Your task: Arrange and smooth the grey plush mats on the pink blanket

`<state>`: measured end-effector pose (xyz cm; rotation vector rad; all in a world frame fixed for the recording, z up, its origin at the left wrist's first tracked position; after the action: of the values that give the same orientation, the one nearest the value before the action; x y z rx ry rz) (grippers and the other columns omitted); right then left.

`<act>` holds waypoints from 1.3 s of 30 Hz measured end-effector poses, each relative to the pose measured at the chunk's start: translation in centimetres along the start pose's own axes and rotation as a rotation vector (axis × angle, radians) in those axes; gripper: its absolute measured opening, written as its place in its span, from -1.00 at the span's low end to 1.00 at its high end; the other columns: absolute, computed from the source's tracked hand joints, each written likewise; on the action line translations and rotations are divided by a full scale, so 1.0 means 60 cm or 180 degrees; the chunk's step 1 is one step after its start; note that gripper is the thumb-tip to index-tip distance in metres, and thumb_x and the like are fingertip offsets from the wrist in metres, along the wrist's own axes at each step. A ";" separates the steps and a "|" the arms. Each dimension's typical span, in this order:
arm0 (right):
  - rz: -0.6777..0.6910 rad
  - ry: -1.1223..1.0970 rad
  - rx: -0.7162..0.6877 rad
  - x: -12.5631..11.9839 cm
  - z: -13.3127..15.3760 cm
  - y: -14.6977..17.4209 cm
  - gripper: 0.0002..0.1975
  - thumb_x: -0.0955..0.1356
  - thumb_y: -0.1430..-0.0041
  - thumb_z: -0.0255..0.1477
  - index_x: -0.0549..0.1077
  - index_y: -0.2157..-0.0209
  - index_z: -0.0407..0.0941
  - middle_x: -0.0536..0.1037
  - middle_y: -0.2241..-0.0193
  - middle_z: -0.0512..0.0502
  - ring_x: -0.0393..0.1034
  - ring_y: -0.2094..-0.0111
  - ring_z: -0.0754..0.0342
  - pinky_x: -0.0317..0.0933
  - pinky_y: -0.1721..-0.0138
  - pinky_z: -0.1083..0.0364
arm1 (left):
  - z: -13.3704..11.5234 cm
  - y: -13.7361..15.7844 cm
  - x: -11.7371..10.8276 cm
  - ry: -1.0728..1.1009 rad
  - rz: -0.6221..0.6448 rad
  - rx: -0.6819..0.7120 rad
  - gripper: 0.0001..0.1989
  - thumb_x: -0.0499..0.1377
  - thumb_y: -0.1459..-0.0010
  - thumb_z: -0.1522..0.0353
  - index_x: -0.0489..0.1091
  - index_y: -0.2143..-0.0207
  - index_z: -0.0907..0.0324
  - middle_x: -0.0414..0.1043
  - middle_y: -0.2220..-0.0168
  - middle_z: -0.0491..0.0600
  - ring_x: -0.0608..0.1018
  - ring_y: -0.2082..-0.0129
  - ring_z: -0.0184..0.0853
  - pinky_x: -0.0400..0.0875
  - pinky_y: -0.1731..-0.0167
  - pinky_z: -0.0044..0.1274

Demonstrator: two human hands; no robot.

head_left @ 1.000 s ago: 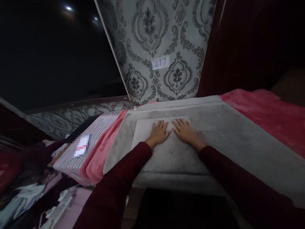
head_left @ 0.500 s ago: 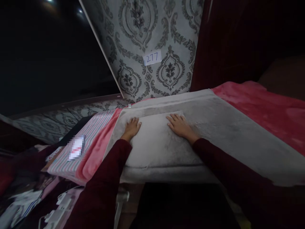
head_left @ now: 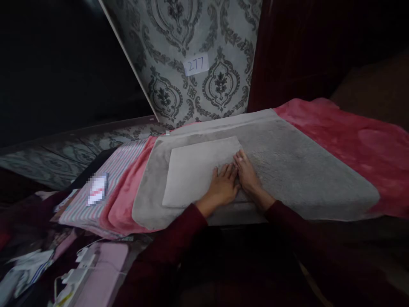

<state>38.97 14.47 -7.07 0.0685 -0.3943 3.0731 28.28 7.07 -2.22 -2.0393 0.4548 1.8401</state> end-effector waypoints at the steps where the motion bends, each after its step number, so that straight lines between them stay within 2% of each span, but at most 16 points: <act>1: -0.0110 -0.0140 -0.0020 -0.002 -0.006 0.010 -0.28 0.09 -0.43 -0.06 -0.08 -0.50 -0.02 0.05 -0.46 -0.18 0.06 -0.41 -0.03 0.10 -0.37 -0.15 | -0.014 0.004 0.009 -0.0064 -0.0041 0.0002 -0.37 -0.08 -0.43 0.20 0.03 -0.46 0.24 -0.05 -0.50 0.16 -0.01 -0.50 -0.07 -0.13 -0.43 -0.04; 3: -0.0159 -0.0222 -0.0095 -0.002 -0.012 0.020 -0.30 0.17 -0.40 -0.03 0.05 -0.46 0.03 0.12 -0.44 -0.15 0.09 -0.40 -0.05 0.06 -0.39 -0.17 | -0.023 0.009 0.018 -0.0151 -0.0132 -0.0090 -0.37 -0.09 -0.44 0.19 0.04 -0.45 0.26 -0.06 -0.50 0.17 0.00 -0.50 -0.07 -0.14 -0.44 -0.04; 6: -0.0135 -0.0200 -0.0138 -0.001 -0.011 0.021 -0.33 0.18 -0.39 0.00 0.17 -0.41 0.03 0.17 -0.41 -0.14 0.12 -0.39 -0.05 0.03 -0.40 -0.16 | -0.003 0.018 0.017 -0.0186 -0.0091 -0.0256 -0.34 -0.10 -0.44 0.12 0.04 -0.46 0.25 -0.09 -0.51 0.17 0.00 -0.50 -0.07 -0.11 -0.44 -0.07; 10: -0.0138 -0.0165 -0.0126 -0.002 -0.008 0.023 -0.33 0.12 -0.41 0.06 0.17 -0.40 0.05 0.16 -0.42 -0.11 0.09 -0.40 -0.06 -0.01 -0.41 -0.20 | 0.061 0.058 0.002 -0.0287 -0.0023 -0.0735 -0.31 -0.10 -0.43 0.07 0.04 -0.47 0.24 -0.12 -0.51 0.18 -0.03 -0.51 -0.04 -0.09 -0.43 -0.08; 13: -0.0089 -0.0129 -0.0133 -0.002 -0.010 0.024 -0.29 0.09 -0.41 0.11 0.13 -0.42 0.06 0.12 -0.43 -0.12 0.08 -0.40 -0.06 0.02 -0.40 -0.20 | 0.121 0.111 -0.009 -0.0453 -0.0109 -0.1195 -0.31 -0.07 -0.43 0.09 0.06 -0.46 0.27 -0.09 -0.50 0.23 -0.01 -0.50 0.00 -0.08 -0.42 -0.07; 17: -0.0051 -0.0149 -0.0115 -0.003 -0.013 0.021 -0.23 0.08 -0.38 0.15 0.11 -0.43 0.02 0.10 -0.44 -0.18 0.07 -0.41 -0.05 0.08 -0.38 -0.14 | 0.176 0.174 -0.018 -0.0575 -0.0249 -0.1511 -0.34 -0.08 -0.43 0.15 0.07 -0.45 0.28 -0.05 -0.49 0.22 0.03 -0.49 -0.02 -0.02 -0.41 -0.06; 21: -0.0038 -0.0166 -0.0104 0.001 -0.011 0.022 -0.24 0.09 -0.38 0.15 0.11 -0.43 0.03 0.10 -0.44 -0.16 0.06 -0.41 -0.04 0.08 -0.38 -0.12 | 0.196 0.208 -0.020 -0.0523 -0.0251 -0.1721 -0.36 -0.09 -0.42 0.18 0.07 -0.45 0.27 -0.05 -0.49 0.21 0.05 -0.49 -0.03 0.06 -0.37 -0.02; 26: 0.0039 -0.0342 0.0135 -0.012 -0.001 0.011 -0.30 0.12 -0.39 -0.01 0.14 -0.41 -0.05 0.16 -0.42 -0.22 0.12 -0.39 -0.08 0.11 -0.36 -0.17 | 0.213 0.224 -0.035 -0.0380 -0.0114 -0.1900 -0.37 -0.06 -0.42 0.19 0.09 -0.43 0.29 -0.02 -0.48 0.24 0.05 -0.49 -0.02 0.01 -0.38 0.03; 29: 0.0347 0.0357 -0.0025 -0.024 0.024 -0.029 -0.37 0.19 -0.34 -0.16 0.26 -0.37 -0.05 0.28 -0.36 -0.16 0.16 -0.37 -0.10 0.08 -0.37 -0.19 | 0.211 0.194 -0.060 -0.0246 0.0017 -0.1714 -0.38 -0.04 -0.42 0.21 0.08 -0.43 0.28 -0.01 -0.48 0.25 0.04 -0.49 -0.04 0.00 -0.38 0.00; 31: 0.0585 0.1218 -0.0373 -0.017 0.045 -0.064 -0.40 0.22 -0.29 -0.28 0.34 -0.33 -0.07 0.32 -0.34 -0.11 0.15 -0.37 -0.11 0.00 -0.41 -0.19 | 0.196 0.146 -0.077 -0.0130 0.0107 -0.1395 -0.39 -0.04 -0.42 0.25 0.05 -0.45 0.23 -0.05 -0.49 0.20 0.01 -0.50 -0.10 -0.01 -0.40 -0.06; 33: 0.0832 0.2246 -0.0679 0.006 0.059 -0.092 -0.38 0.21 -0.26 -0.39 0.35 -0.33 -0.15 0.30 -0.35 -0.15 0.12 -0.39 -0.11 -0.05 -0.43 -0.16 | 0.171 0.083 -0.085 -0.0031 0.0243 -0.1034 -0.37 -0.04 -0.41 0.26 0.00 -0.47 0.21 -0.12 -0.51 0.17 -0.03 -0.51 -0.14 -0.04 -0.42 -0.11; 36: 0.1080 0.3293 -0.0861 0.046 0.057 -0.102 -0.38 0.16 -0.28 -0.45 0.33 -0.33 -0.29 0.25 -0.36 -0.32 0.11 -0.39 -0.18 -0.02 -0.41 -0.20 | 0.138 -0.009 -0.077 -0.0006 0.0326 -0.0676 -0.33 -0.03 -0.41 0.23 -0.07 -0.49 0.23 -0.20 -0.52 0.18 -0.06 -0.52 -0.14 -0.08 -0.42 -0.11; 39: 0.1164 0.3762 -0.1122 0.068 0.044 -0.080 -0.40 0.15 -0.36 -0.38 0.31 -0.35 -0.27 0.21 -0.38 -0.35 0.05 -0.40 -0.28 0.00 -0.36 -0.32 | 0.123 -0.060 -0.046 -0.0157 0.0243 -0.0498 -0.32 -0.07 -0.43 0.18 -0.09 -0.50 0.19 -0.20 -0.53 0.14 -0.08 -0.52 -0.08 -0.13 -0.42 -0.02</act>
<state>35.21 18.57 -3.09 -1.8320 -0.8493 2.6078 23.15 13.69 0.01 -2.0977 0.3915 2.0243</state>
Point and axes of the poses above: each hand's wrist, its own y-axis away from the middle knuckle, its own x-axis out of the palm, z = x × y, the point moved 5 cm from there along -y, towards the middle knuckle
